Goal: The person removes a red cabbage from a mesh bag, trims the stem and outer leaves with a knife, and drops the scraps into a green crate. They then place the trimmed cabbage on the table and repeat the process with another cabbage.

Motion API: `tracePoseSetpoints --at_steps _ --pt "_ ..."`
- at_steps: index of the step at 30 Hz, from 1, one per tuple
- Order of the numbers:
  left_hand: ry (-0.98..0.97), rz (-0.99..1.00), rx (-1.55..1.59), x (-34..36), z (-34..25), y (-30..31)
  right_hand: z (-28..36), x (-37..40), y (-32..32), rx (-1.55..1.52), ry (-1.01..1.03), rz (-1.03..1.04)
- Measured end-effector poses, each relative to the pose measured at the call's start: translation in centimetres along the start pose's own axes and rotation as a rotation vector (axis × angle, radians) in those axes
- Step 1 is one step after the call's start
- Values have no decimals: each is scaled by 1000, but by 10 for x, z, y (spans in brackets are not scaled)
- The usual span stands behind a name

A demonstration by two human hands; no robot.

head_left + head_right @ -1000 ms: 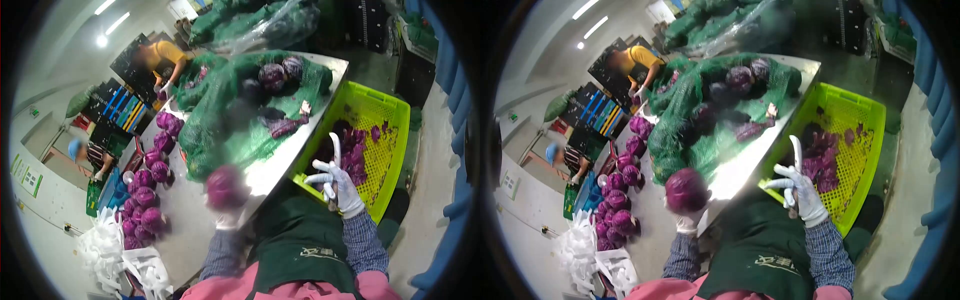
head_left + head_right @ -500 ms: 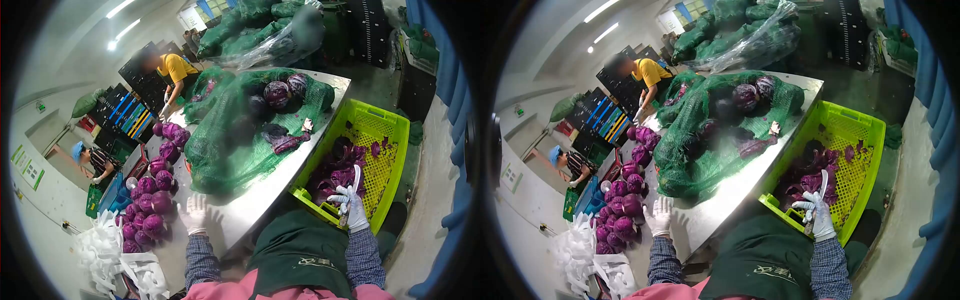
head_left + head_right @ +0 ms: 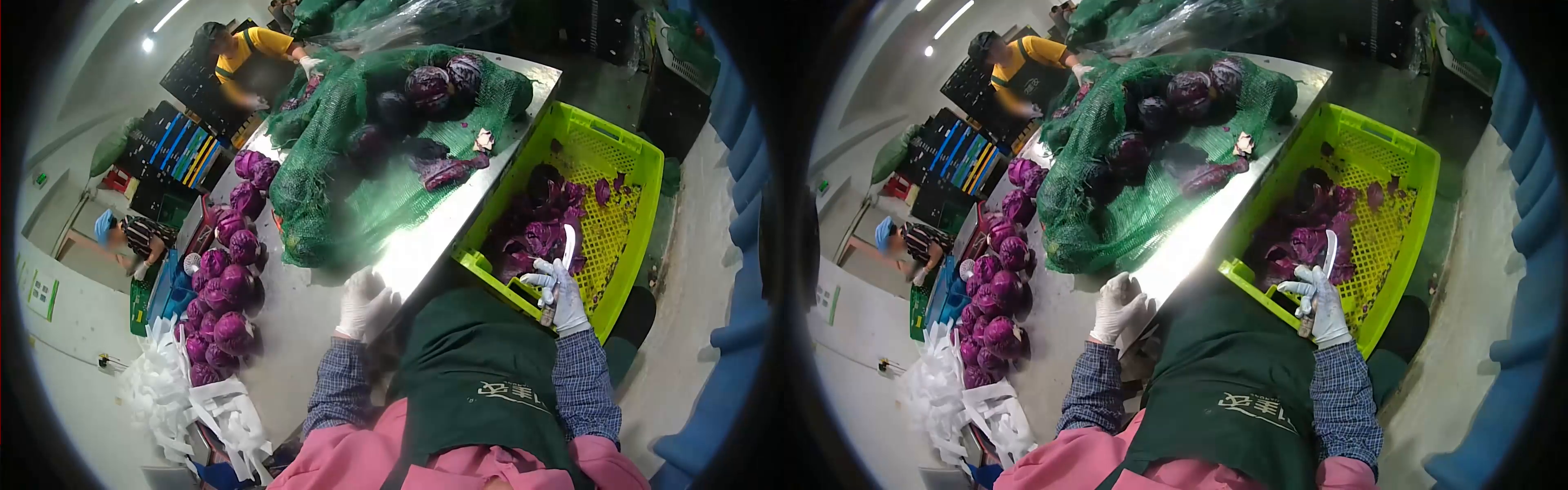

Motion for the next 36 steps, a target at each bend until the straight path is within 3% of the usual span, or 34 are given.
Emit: tracePoseSetpoints --at_steps 1,6,8,12,14,16,18,22,24,27,30,31,32,34,36 --pt "55 67 113 -3 0 0 2 2 -3 -11 1 3" --pt "-45 -181 427 -35 9 5 2 2 -4 5 -4 -14" --pt "-103 -215 328 -59 -17 24 3 1 -3 11 1 -12" --pt "-116 -55 393 -122 -49 41 0 0 -1 -40 -20 -31" --pt "-231 -193 335 -185 -11 25 2 4 -4 -13 -7 -39" --pt "-110 -53 248 -212 -54 69 2 1 -5 2 -1 -46" --pt "-119 -238 -35 -276 -8 55 2 1 -3 20 -7 -76" --pt "-27 -186 -130 -335 9 44 1 -2 -1 2 -40 -78" --pt "45 -300 -280 -327 -1 40 2 0 -1 -1 -53 -90" --pt "-93 -377 -333 -298 -19 53 4 0 0 8 -51 -108" --pt "-41 -533 -224 -261 -17 68 0 -5 3 -15 -67 -116" --pt "-77 -475 -141 -268 -18 68 -4 -8 3 -61 -100 -72" --pt "-30 -172 -2 -280 -13 51 -7 -11 4 -107 -130 -27" --pt "-36 162 314 -286 -19 12 -1 -11 -1 -10 -109 -71" --pt "-83 124 221 -281 -34 14 7 -4 -8 94 -69 -118"
Point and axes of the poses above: each hand's wrist, its own x-axis away from the middle knuckle, its own y-axis out of the back of the hand, z = x × y, the point moved 9 cm from there along -x, towards the middle knuckle, and after that the axes turned 9 degrees about -x, right-handed, at the moved point
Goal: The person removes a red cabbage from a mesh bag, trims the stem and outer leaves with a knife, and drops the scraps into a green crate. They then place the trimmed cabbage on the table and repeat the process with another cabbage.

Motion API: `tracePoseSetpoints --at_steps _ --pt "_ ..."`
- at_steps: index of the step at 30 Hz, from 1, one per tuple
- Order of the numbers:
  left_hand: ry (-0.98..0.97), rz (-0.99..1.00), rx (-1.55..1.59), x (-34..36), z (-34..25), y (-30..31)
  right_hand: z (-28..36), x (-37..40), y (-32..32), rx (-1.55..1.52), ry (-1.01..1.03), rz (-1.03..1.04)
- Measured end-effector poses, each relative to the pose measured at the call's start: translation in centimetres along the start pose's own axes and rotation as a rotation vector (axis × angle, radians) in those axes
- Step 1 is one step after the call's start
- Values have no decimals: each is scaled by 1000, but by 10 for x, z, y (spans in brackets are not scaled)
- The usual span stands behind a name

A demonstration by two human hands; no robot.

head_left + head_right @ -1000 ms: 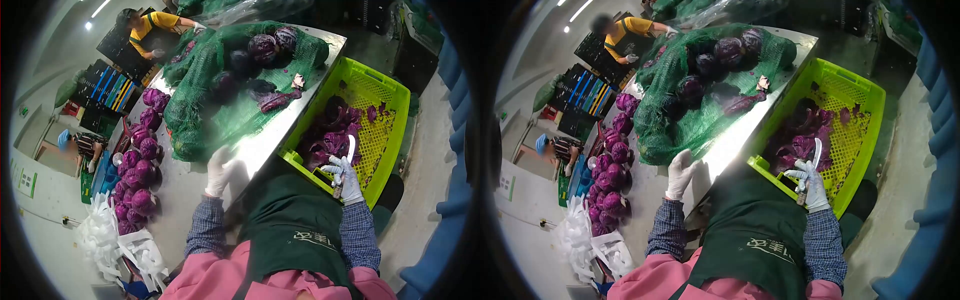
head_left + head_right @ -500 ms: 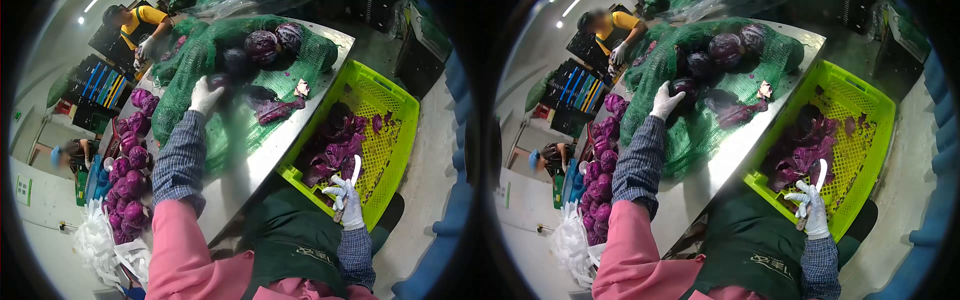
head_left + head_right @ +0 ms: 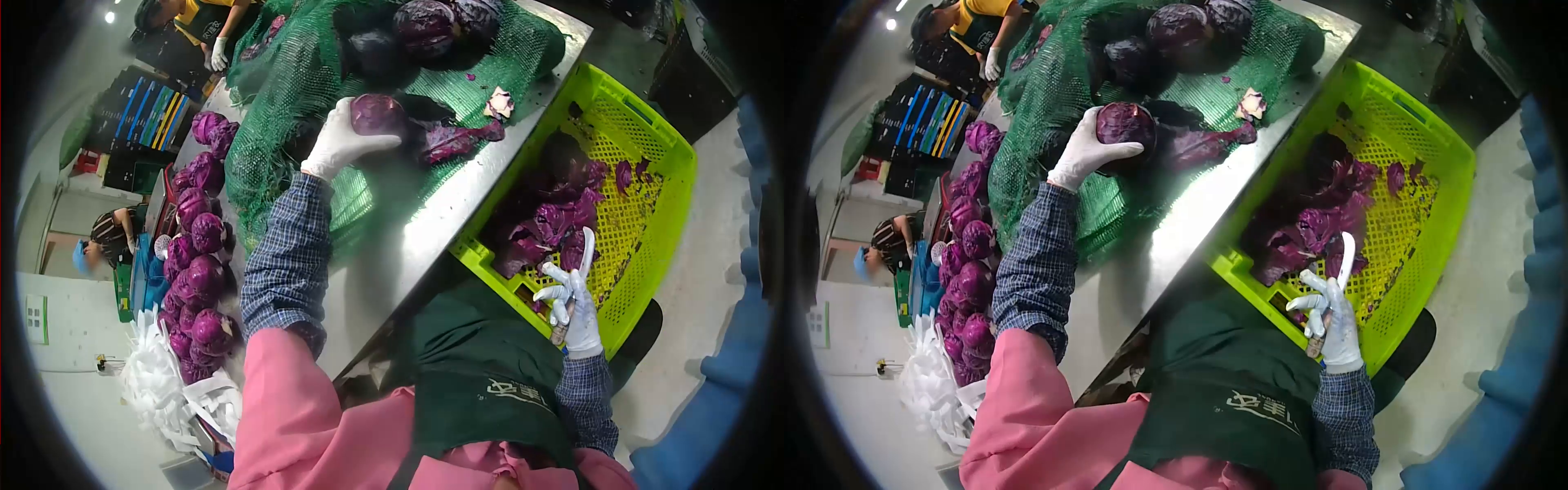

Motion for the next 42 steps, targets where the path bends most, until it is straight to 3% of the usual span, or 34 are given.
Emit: tracePoseSetpoints --at_steps 2,4,8,10,14,17,21,25,28,32,34,36,38,40,41,42 --pt "-61 -87 -29 15 -21 0 2 3 0 98 19 8" --pt "-15 -115 138 32 -26 -8 11 9 -17 223 67 82" --pt "-233 -316 -153 69 -55 -18 46 -2 -65 686 83 -18" --pt "-309 -376 -215 86 -73 -19 74 -12 -112 926 636 99" --pt "-321 -275 -371 104 -85 -35 74 -29 -193 1303 1076 203" --pt "-368 -282 -379 107 -94 -37 64 -64 -220 1555 739 200" --pt "-289 -219 -344 92 -82 -37 46 -85 -237 1641 896 220" --pt "-183 -169 -295 77 -79 -36 47 -112 -244 1732 920 76" --pt "-125 -163 -311 72 -79 -33 52 -137 -254 1749 834 132" --pt "-65 -236 -355 74 -76 -36 58 -143 -268 1799 878 172" --pt "-59 -286 -411 81 -80 -39 64 -145 -267 1808 697 77" --pt "-104 -381 -473 105 -92 -50 66 -133 -254 1857 669 8" --pt "-239 -500 -599 140 -115 -57 69 -133 -227 1771 552 -18" --pt "-258 -529 -401 154 -118 -52 63 -138 -220 1739 581 49" --pt "-300 -559 -348 160 -122 -50 62 -139 -216 1568 686 143" --pt "-293 -620 -302 163 -112 -47 56 -135 -206 1228 514 263"
Point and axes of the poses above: each hand's wrist, its own x-axis away from the middle knuckle, its own y-axis out of the back of the hand, z = x × y, the point moved 9 cm from there along -x, towards the middle knuckle, and after that the axes turned 9 degrees about -x, right-handed, at the moved point
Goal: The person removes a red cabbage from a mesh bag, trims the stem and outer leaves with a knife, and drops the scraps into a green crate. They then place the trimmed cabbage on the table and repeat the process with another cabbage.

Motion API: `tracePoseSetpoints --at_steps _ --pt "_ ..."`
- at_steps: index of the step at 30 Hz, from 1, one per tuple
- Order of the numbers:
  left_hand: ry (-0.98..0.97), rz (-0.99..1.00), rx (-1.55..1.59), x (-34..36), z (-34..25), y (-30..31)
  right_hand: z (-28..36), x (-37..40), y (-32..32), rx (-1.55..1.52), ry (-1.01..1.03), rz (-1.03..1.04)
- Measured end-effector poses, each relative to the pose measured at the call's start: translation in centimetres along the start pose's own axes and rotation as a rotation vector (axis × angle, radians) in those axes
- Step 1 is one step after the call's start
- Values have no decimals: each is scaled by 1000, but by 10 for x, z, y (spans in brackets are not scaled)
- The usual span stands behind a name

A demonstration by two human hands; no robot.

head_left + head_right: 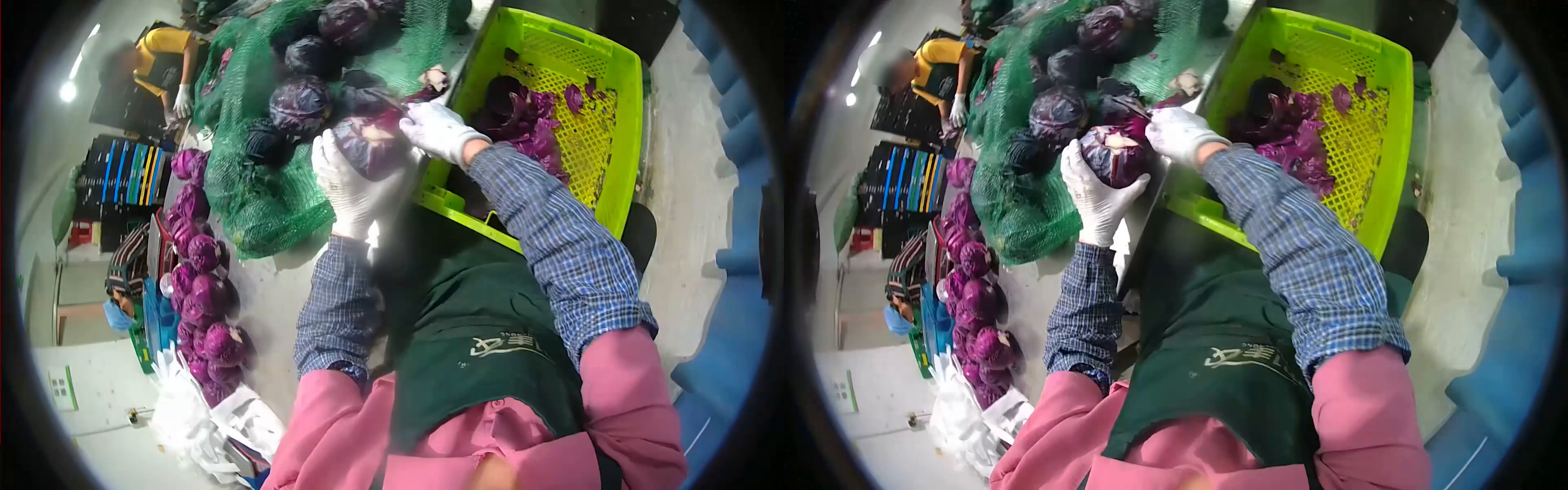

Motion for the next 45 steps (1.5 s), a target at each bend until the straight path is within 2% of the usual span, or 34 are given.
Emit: tracePoseSetpoints --at_steps 2,3,4,6,7,8,10,11,12,14,15,16,18,20,22,24,25,26,27,28,29,30,31,32,33,35,38,40,42,45 --pt "49 35 129 7 15 -6 15 26 -12 -763 -135 165" --pt "75 2 191 9 18 -7 31 36 -6 -893 -166 143" --pt "108 30 440 11 18 -15 30 35 -2 -856 -153 107" --pt "41 25 365 17 15 -11 16 36 5 -785 -146 23" --pt "-60 48 338 15 10 -10 3 30 3 -784 -154 33" --pt "-89 96 388 15 11 -6 -12 28 5 -823 -177 -51" --pt "127 255 854 13 31 2 -4 43 6 -897 -221 -204" --pt "95 304 758 26 74 -18 19 51 5 -877 -133 -97" --pt "485 515 1181 20 52 -1 29 57 -3 -862 -207 -91" --pt "549 420 1261 21 78 -9 56 65 -11 -669 -91 -15" --pt "594 396 1178 15 79 -11 61 69 -17 -633 -50 -36" --pt "584 324 951 17 85 -13 53 79 -27 -889 -135 -38" --pt "611 350 1098 16 76 -15 10 85 -17 -928 -259 -160" --pt "481 332 1051 15 75 -14 -76 85 9 -1049 -367 -483" --pt "471 381 1036 15 75 -15 -164 94 55 -983 -435 -559" --pt "453 375 958 14 72 -15 -141 112 107 -36 -682 -444" --pt "461 395 941 8 58 -5 -109 105 116 384 -482 -439" --pt "414 416 815 5 54 -7 -87 102 112 519 -387 -455" --pt "348 382 744 -1 40 -1 -74 91 100 489 -219 -459" --pt "281 346 670 -4 28 5 -22 89 79 360 75 -441" --pt "195 327 477 -5 24 3 16 91 56 87 19 -239" --pt "109 303 282 -4 20 2 33 88 38 53 127 -231" --pt "129 377 360 -6 10 1 49 85 20 20 235 -217" --pt "-51 182 227 4 7 3 61 83 12 71 60 -81" --pt "55 285 281 -4 1 5 63 81 6 100 72 -90" --pt "129 352 324 -10 -7 7 61 81 1 141 157 -156" --pt "37 275 303 -5 -12 7 55 72 3 260 50 -72" --pt "-2 255 281 3 -13 4 51 62 11 243 122 -93" --pt "2 208 120 4 -12 1 45 54 9 219 148 -126" --pt "9 220 85 -8 -12 -5 33 42 8 77 182 -188"
Point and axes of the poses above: each hand's wrist, its own x-axis away from the middle knuckle, its own y-axis out of the back of the hand, z = x × y, the point moved 9 cm from there along -x, towards the middle knuckle, and after that the axes turned 9 degrees about -x, right-handed, at the moved point
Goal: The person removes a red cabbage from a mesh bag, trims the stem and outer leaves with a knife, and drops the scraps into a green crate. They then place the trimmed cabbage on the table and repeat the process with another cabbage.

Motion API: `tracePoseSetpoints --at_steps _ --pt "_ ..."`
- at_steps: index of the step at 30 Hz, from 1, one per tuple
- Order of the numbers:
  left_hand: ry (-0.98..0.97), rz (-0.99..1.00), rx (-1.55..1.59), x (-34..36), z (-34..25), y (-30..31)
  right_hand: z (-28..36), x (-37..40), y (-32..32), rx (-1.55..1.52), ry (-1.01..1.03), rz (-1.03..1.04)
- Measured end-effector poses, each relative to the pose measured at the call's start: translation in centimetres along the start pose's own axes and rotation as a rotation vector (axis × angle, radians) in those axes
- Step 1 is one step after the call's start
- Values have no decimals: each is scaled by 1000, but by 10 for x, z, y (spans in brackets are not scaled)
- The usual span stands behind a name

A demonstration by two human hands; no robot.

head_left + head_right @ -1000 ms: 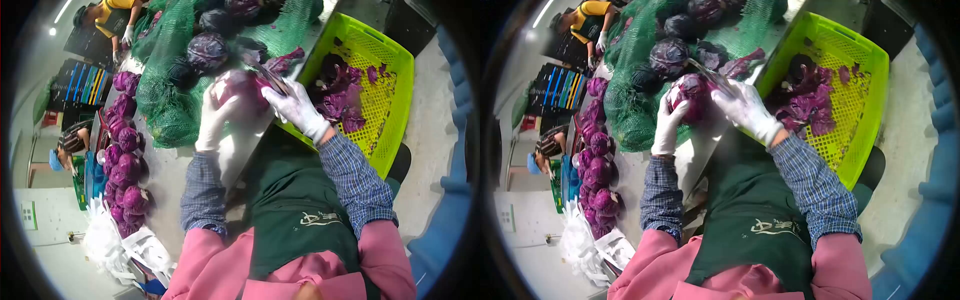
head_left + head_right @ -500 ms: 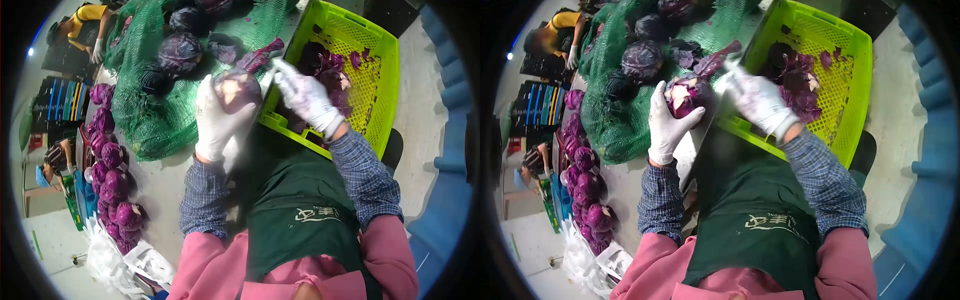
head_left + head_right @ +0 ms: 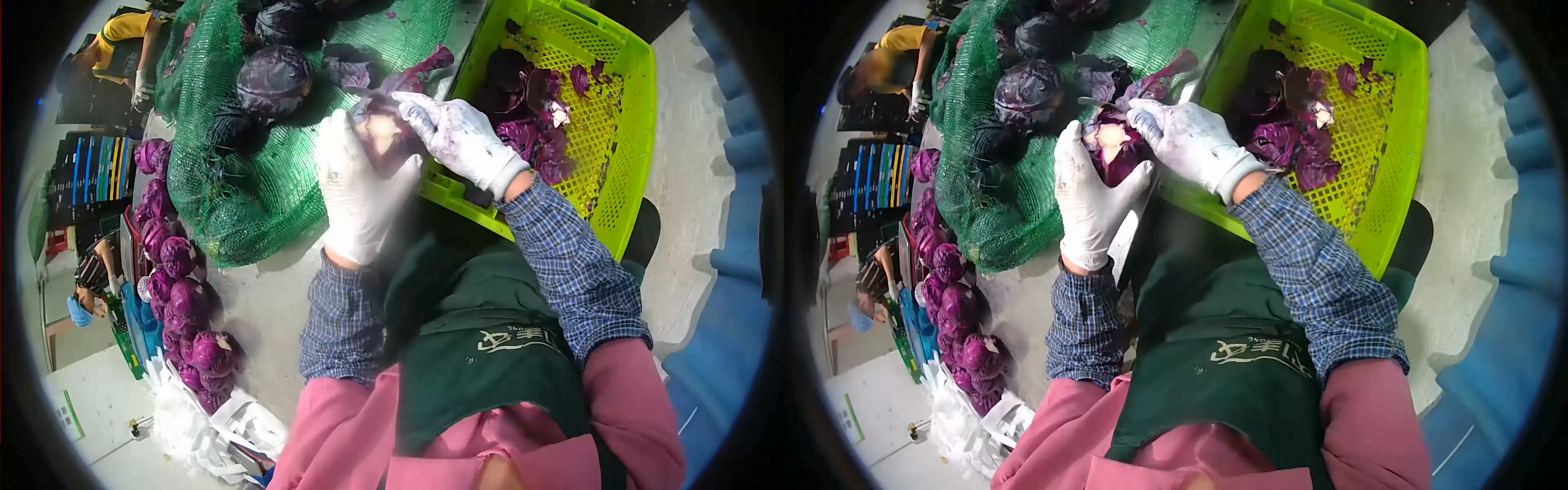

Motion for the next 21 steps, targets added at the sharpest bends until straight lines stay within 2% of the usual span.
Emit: tracePoseSetpoints --at_steps 4,5,7,9,11,13,15,17,18,19,21 --pt "66 118 116 -6 -1 -1 -5 -11 2 51 35 -40" --pt "-12 44 49 3 -10 5 -16 -19 4 31 145 -96" --pt "-192 -115 -91 25 -25 14 -60 -8 -5 -271 -476 181" --pt "-125 -70 141 25 -15 14 -61 -3 -23 -658 -468 139" --pt "8 23 261 24 0 12 -16 8 -15 -775 -292 138" --pt "69 25 321 24 12 13 -12 3 -16 -535 -303 72" --pt "111 -6 328 27 27 12 -11 1 -15 -611 -337 12" --pt "158 23 609 28 33 7 -67 -5 -17 -993 -383 -161" --pt "130 10 456 25 31 12 -97 -7 -6 -949 -371 -274" --pt "71 -6 351 24 32 14 -86 -1 17 -673 -525 -129" --pt "43 100 311 17 29 7 -35 -9 28 -357 -336 19"
Point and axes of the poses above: each hand's wrist, its own x-axis away from the middle knuckle, its own y-axis out of the back of the hand, z = x × y, the point moved 9 cm from there along -x, towards the middle knuckle, and after that the axes turned 9 degrees about -x, right-handed, at the moved point
